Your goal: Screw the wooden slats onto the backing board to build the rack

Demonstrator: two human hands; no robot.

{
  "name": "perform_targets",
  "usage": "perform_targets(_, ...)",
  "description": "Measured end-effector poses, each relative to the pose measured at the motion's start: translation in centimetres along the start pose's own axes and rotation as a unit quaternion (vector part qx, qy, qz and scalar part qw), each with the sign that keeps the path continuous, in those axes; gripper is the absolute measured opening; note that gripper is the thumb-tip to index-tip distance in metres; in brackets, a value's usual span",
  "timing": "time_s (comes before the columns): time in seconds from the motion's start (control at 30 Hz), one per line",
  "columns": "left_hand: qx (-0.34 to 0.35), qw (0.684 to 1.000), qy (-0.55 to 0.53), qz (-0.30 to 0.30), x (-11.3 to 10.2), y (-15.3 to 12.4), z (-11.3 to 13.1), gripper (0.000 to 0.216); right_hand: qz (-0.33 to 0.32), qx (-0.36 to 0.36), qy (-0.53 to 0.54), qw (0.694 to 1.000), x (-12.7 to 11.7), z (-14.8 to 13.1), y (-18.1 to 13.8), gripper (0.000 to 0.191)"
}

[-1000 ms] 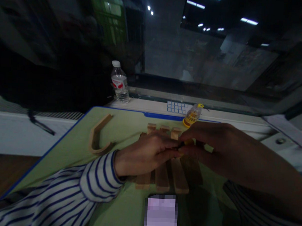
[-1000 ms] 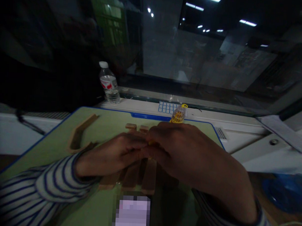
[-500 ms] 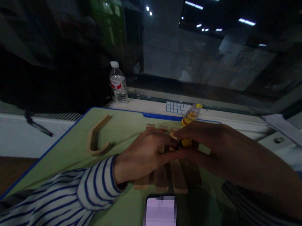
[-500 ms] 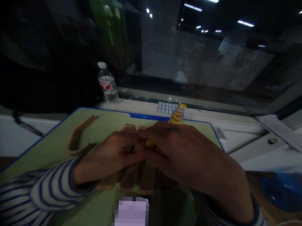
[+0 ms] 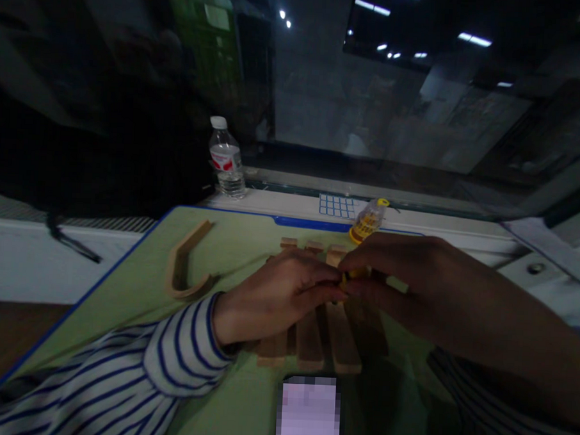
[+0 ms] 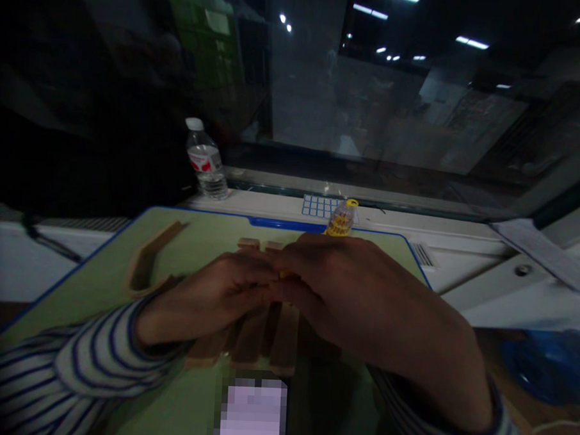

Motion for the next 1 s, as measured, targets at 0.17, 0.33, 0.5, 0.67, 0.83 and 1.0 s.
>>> perform_targets(0.17, -0.003, 1.0, -0.017, -0.012, 0.3, 0.0, -0.4, 0.026, -0.003, 0.039, -0.004, 0.999, 0.3, 0.8, 0.1, 0.013)
perform_targets(0.33, -0.011, 1.0, -0.027, -0.004, 0.2, -0.1, -0.4, 0.025, -0.006, 0.03, -0.009, 0.999, 0.4, 0.8, 0.1, 0.011)
perform_targets(0.5, -0.019, 0.999, -0.014, 0.029, -0.4, -0.2, -0.2, 0.022, 0.001, 0.013, -0.016, 1.0, 0.0, 0.2, 0.1, 0.009)
perform_targets(0.67, -0.014, 0.998, 0.006, 0.064, -0.8, -0.2, -0.1, 0.019, 0.011, -0.026, -0.033, 0.999, -0.6, -0.4, 0.4, 0.012)
perform_targets(0.83, 0.004, 0.996, 0.042, 0.079, -0.9, -0.2, 0.2, 0.015, 0.003, -0.038, -0.035, 0.999, -0.5, -0.4, 0.2, 0.017)
perform_targets(1.0, 0.005, 0.998, 0.033, 0.048, -0.6, -0.1, -0.1, 0.016, -0.011, -0.047, -0.009, 0.999, -0.7, -0.9, -0.3, 0.028)
Point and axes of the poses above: each hand's wrist, its own y-axis towards the middle knuckle, its own x-axis out of the palm, z = x × y, the point moved 8 cm from there along y, towards the middle knuckle, and after that the axes turned 6 degrees about -z, right-handed, at the moved point
